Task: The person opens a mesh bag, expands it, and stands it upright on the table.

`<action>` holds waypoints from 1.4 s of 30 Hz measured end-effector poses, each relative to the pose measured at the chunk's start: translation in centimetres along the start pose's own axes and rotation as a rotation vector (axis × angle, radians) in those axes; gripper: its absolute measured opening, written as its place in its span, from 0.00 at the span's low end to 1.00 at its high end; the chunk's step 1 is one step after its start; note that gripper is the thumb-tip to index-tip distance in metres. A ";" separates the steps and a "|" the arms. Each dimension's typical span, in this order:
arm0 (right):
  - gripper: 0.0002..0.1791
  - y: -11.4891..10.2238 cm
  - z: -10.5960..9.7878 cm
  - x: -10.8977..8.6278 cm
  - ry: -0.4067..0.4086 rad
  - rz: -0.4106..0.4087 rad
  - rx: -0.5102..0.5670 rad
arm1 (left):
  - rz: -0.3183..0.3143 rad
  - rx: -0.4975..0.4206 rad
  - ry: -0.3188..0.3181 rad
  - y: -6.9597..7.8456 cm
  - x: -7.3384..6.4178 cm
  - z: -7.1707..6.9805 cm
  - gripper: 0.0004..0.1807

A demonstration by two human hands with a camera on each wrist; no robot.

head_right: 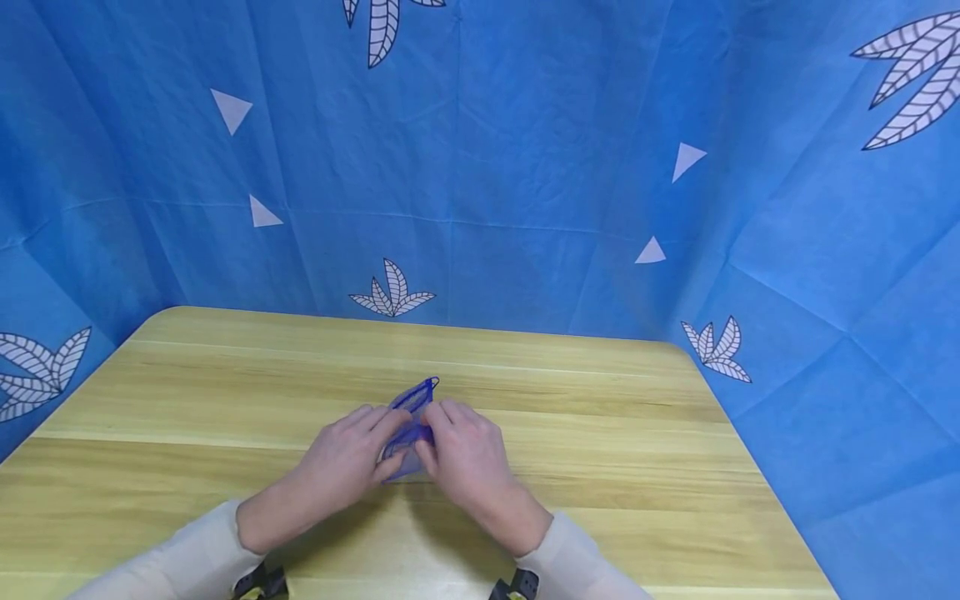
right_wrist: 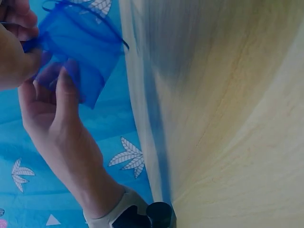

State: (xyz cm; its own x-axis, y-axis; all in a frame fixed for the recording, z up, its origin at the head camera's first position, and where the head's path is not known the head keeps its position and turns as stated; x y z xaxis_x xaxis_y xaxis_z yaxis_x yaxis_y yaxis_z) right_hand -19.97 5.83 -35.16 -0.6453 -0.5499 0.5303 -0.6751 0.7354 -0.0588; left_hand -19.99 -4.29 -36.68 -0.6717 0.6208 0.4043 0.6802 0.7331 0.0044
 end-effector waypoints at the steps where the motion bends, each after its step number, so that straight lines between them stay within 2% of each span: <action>1: 0.11 0.0 0.0 0.0 0.002 0.001 -0.002 | -0.013 -0.003 -0.016 -0.2 0.0 0.2 0.22; 4: 0.13 0.1 0.0 0.0 -0.004 0.010 -0.005 | -0.058 -0.022 -0.056 -0.9 0.0 0.5 0.25; 8: 0.16 0.4 -0.1 0.1 -0.021 0.039 0.000 | -0.126 -0.049 -0.079 -1.9 0.0 0.7 0.25; 13: 0.17 0.9 -0.2 0.2 -0.021 0.086 -0.008 | -0.179 -0.089 -0.060 -2.8 0.0 0.4 0.21; 18: 0.18 1.3 -0.3 0.2 -0.017 0.140 -0.018 | -0.220 -0.202 -0.028 -3.2 0.0 -0.3 0.14; 22: 0.17 1.3 -0.1 0.2 -0.015 0.136 -0.024 | -0.205 -0.273 0.016 -3.0 0.0 -0.8 0.12; 27: 0.14 1.4 -0.3 0.2 0.004 0.151 -0.027 | -0.182 -0.270 0.075 -2.9 0.0 -1.4 0.12; 35: 0.17 2.4 -0.1 0.3 -0.066 0.268 0.032 | -0.159 -0.151 0.030 -2.4 0.2 -0.8 0.17; 38: 0.17 2.5 0.0 0.3 -0.082 0.274 0.045 | -0.146 -0.146 0.036 -2.1 0.2 -0.7 0.17; 42: 0.16 2.2 -0.2 0.2 -0.069 0.237 0.037 | -0.101 -0.145 0.039 -1.6 0.2 -0.8 0.17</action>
State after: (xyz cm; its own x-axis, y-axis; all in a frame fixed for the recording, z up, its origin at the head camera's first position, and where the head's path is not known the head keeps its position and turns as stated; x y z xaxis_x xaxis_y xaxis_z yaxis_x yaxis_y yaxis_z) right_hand -21.49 7.43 -35.06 -0.8091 -0.3910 0.4387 -0.5142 0.8325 -0.2062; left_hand -20.98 -5.53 -35.84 -0.7284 0.5329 0.4308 0.6473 0.7413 0.1775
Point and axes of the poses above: each hand's wrist, its own x-axis towards the middle knuckle, its own z-axis out of the palm, y = z × x, the point moved 9 cm from there along x, towards the middle knuckle, and after that the axes turned 11 degrees about -y, right-handed, at the moved point
